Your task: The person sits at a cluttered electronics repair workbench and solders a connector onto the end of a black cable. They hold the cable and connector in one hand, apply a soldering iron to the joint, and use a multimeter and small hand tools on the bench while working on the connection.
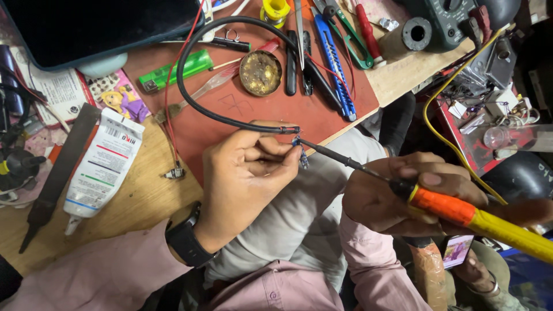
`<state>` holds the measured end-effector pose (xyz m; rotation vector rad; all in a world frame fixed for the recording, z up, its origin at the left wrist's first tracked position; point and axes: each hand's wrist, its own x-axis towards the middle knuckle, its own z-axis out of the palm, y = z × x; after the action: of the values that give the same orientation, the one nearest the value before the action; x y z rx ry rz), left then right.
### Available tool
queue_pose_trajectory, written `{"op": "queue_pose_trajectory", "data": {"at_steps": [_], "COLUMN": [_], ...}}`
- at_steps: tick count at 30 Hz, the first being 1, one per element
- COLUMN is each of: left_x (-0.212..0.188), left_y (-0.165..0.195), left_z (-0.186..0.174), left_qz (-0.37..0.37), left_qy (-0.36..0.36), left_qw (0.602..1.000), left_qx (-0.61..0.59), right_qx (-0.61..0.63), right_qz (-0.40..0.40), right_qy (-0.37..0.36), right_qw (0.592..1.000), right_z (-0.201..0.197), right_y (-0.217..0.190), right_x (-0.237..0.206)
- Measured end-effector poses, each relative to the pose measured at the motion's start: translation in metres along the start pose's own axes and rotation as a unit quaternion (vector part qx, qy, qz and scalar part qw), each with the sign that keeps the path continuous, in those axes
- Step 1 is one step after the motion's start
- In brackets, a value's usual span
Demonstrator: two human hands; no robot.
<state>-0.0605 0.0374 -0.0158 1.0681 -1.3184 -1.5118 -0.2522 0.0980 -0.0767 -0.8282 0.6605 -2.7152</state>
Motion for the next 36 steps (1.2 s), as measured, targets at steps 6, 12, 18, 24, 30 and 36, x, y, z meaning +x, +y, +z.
{"op": "queue_pose_trajectory", "data": {"at_steps": [6, 12, 18, 24, 30, 36], "left_x": [0.001, 0.001, 0.001, 0.000, 0.000, -0.001], "left_y": [0.001, 0.002, 0.001, -0.001, 0.000, -0.003], "left_z": [0.000, 0.000, 0.000, 0.000, 0.002, 0.003], "left_qz": [-0.004, 0.000, 0.009, 0.001, -0.003, -0.005], "left_qy": [-0.005, -0.002, 0.001, 0.002, 0.008, 0.006], "left_qw": [1.000, 1.000, 1.000, 1.000, 1.000, 1.000], "left_qx": [-0.002, 0.012, 0.016, 0.012, -0.017, -0.015], "right_qx": [-0.160, -0.160, -0.157, -0.113, 0.049, 0.097], "right_qz": [-0.124, -0.157, -0.175, -0.122, -0.143, -0.038], "right_qy": [-0.053, -0.059, -0.048, -0.096, -0.117, -0.186], "right_qw": [0.978, 0.973, 0.971, 0.981, 0.982, 0.977], "right_z": [0.008, 0.014, 0.014, 0.010, -0.004, -0.025], "right_y": [0.015, 0.018, 0.023, 0.013, 0.018, 0.006], "right_x": [-0.002, 0.000, 0.001, 0.002, 0.011, 0.020]}}
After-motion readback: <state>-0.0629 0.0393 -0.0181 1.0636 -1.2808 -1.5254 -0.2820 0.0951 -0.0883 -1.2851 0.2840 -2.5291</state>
